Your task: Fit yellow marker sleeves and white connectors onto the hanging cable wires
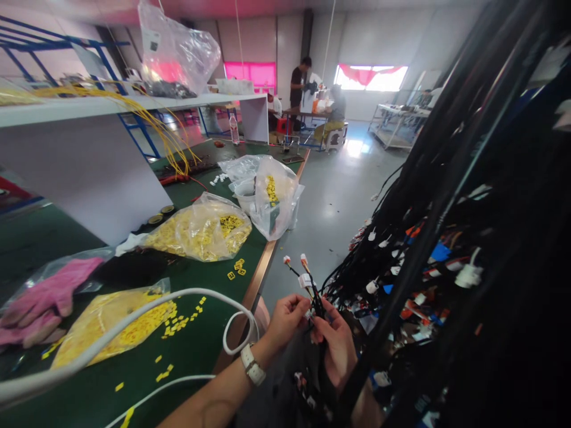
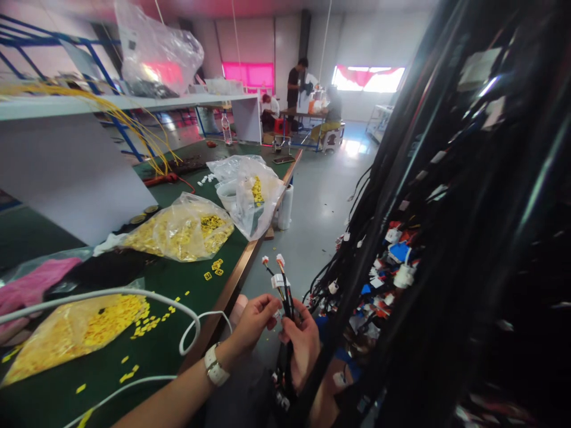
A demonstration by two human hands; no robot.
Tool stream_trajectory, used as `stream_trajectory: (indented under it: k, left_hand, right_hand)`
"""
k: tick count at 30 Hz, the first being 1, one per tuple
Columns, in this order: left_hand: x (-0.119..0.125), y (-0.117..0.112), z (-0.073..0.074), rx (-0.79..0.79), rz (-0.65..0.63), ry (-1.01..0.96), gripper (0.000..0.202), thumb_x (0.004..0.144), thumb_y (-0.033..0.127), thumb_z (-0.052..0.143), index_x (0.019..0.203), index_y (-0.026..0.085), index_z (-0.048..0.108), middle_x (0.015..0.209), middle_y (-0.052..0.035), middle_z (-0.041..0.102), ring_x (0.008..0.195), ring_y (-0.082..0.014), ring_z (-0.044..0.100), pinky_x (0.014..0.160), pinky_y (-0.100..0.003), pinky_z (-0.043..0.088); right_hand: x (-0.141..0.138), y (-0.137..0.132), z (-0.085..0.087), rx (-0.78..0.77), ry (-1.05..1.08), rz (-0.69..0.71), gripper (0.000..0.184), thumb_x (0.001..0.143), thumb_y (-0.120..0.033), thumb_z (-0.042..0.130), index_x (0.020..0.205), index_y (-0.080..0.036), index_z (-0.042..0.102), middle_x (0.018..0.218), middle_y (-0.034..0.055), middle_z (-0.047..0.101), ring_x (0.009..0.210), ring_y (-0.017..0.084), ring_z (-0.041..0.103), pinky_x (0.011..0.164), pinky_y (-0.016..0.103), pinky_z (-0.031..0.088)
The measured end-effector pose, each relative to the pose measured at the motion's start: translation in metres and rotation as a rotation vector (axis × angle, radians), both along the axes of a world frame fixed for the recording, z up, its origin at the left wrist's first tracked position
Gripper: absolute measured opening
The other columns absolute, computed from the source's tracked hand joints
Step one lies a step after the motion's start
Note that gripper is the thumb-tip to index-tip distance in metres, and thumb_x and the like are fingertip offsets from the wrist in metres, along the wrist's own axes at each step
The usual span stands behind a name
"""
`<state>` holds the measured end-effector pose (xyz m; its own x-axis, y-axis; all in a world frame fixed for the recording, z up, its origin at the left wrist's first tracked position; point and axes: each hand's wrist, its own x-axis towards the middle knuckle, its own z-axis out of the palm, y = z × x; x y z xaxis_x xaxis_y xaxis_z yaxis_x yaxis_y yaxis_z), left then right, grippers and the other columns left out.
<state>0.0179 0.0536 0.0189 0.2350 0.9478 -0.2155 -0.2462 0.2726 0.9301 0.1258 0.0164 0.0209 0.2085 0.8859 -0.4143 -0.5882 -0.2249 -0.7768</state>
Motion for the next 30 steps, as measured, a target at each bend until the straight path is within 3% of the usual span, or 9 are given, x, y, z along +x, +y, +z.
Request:
stream_trajectory:
  k: [4, 12, 20, 30]
  left_hand:
    - [-0.0003, -0.0004, -0.0034, 0.017, 0.008, 0.008, 0.046, 0.068, 0.058, 0.068, 0.071, 0.013, 0.057, 0.056, 0.0044, 0.048, 0.046, -0.0065, 0.039, 0.046, -0.021, 0.028]
    - [0.0007, -0.0018, -0.0051, 0.115, 0.007, 0.094, 0.042, 0.074, 0.053, 0.065, 0.072, 0.012, 0.059, 0.060, 0.0016, 0.051, 0.052, -0.0085, 0.041, 0.050, -0.021, 0.030]
    - [0.0026, -0.0049, -0.0053, 0.162, -0.005, 0.162, 0.037, 0.077, 0.049, 0.062, 0.071, 0.013, 0.058, 0.059, 0.0014, 0.051, 0.055, -0.0102, 0.042, 0.052, -0.022, 0.032]
    - [0.0026, -0.0022, -0.0007, 0.173, 0.010, 0.139, 0.038, 0.076, 0.051, 0.062, 0.071, 0.013, 0.059, 0.059, 0.0018, 0.051, 0.052, -0.0099, 0.041, 0.050, -0.022, 0.031]
  right_hand:
    - [0.0012, 0.0006, 0.0011, -0.006, -0.082, 0.085, 0.062, 0.049, -0.029, 0.086, 0.104, -0.015, 0.061, 0.047, -0.0071, 0.058, 0.040, 0.008, 0.044, 0.041, 0.019, 0.032]
    - [0.0018, -0.0016, 0.0046, -0.040, -0.172, 0.117, 0.063, 0.047, -0.032, 0.086, 0.101, -0.013, 0.063, 0.050, -0.0063, 0.058, 0.040, 0.006, 0.040, 0.039, 0.018, 0.028]
    - [0.0003, -0.0039, 0.0025, -0.009, -0.078, 0.014, 0.061, 0.044, -0.029, 0.088, 0.097, -0.018, 0.061, 0.045, -0.0091, 0.053, 0.037, 0.005, 0.038, 0.039, 0.017, 0.026]
    - [0.0021, -0.0020, 0.0002, 0.041, -0.144, 0.067, 0.060, 0.049, -0.032, 0.087, 0.102, -0.017, 0.063, 0.049, -0.0077, 0.056, 0.040, 0.006, 0.041, 0.040, 0.018, 0.029]
